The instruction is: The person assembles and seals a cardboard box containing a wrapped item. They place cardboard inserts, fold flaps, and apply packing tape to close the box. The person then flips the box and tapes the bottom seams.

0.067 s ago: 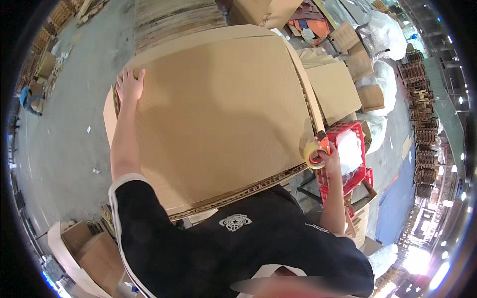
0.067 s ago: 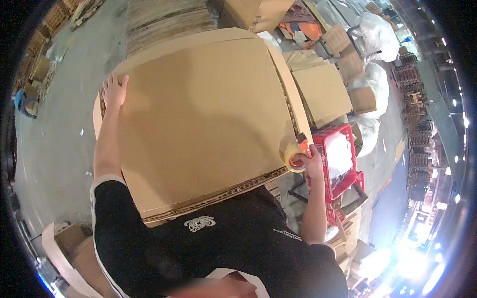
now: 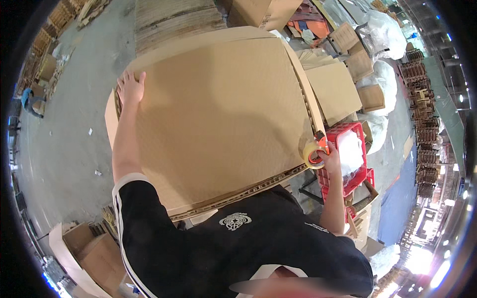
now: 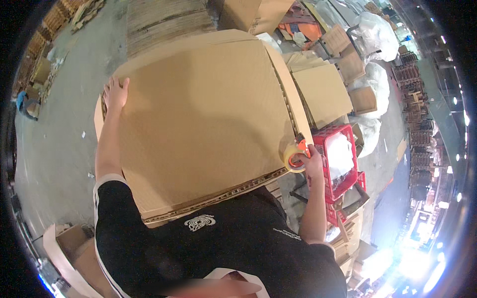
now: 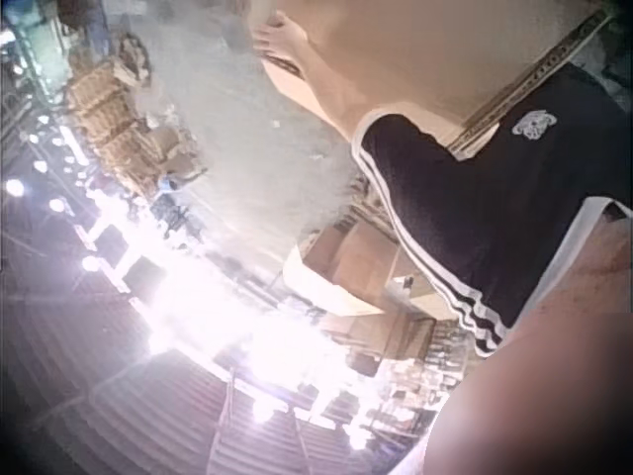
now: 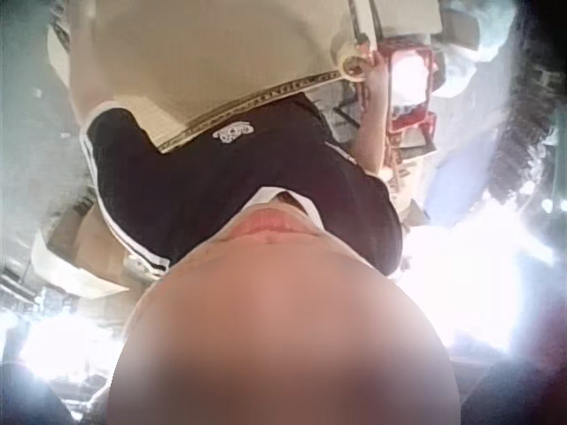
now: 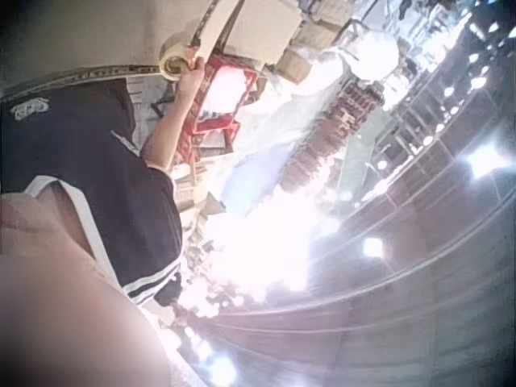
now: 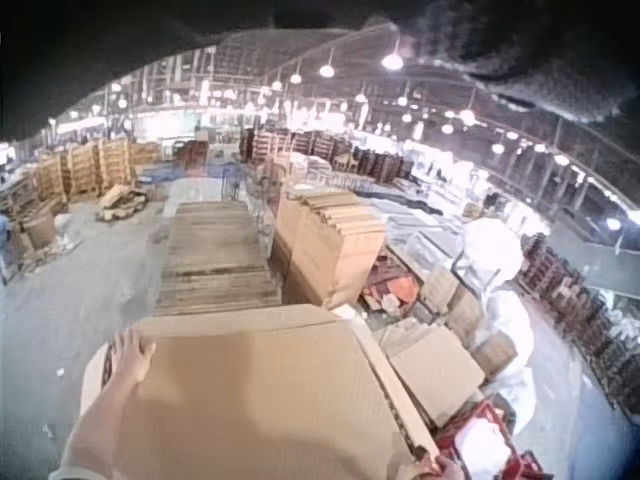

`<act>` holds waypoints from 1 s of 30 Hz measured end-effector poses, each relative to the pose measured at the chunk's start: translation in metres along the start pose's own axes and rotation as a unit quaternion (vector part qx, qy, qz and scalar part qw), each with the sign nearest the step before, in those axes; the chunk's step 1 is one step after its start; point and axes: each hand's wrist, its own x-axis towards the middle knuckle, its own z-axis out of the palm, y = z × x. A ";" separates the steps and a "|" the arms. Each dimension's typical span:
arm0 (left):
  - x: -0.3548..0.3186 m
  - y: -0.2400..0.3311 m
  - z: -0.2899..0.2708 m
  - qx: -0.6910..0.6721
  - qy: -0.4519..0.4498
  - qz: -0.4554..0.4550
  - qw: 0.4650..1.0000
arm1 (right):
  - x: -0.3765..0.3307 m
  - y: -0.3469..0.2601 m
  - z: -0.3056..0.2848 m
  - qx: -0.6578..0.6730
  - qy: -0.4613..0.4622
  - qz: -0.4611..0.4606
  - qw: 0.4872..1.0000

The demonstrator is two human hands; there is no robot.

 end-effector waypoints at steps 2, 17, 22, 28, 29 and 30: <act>0.008 -0.002 -0.010 0.008 -0.030 -0.010 0.999 | 0.010 -0.013 0.001 -0.044 -0.006 0.000 0.999; 0.053 0.024 -0.012 -0.044 -0.010 -0.175 0.984 | 0.160 -0.143 0.057 0.280 0.012 -0.189 0.941; 0.056 0.027 0.001 -0.029 0.030 -0.198 0.979 | 0.336 -0.301 0.134 0.326 -0.030 -0.243 0.913; 0.067 0.021 0.013 0.015 0.019 -0.187 0.982 | 0.433 -0.293 0.264 0.114 0.029 -0.289 0.950; 0.068 0.022 0.014 0.031 0.014 -0.193 0.981 | 0.440 -0.283 0.272 0.077 0.017 -0.304 0.949; 0.068 0.023 0.016 -0.001 0.035 -0.188 0.982 | 0.445 -0.277 0.278 0.123 -0.002 -0.290 0.949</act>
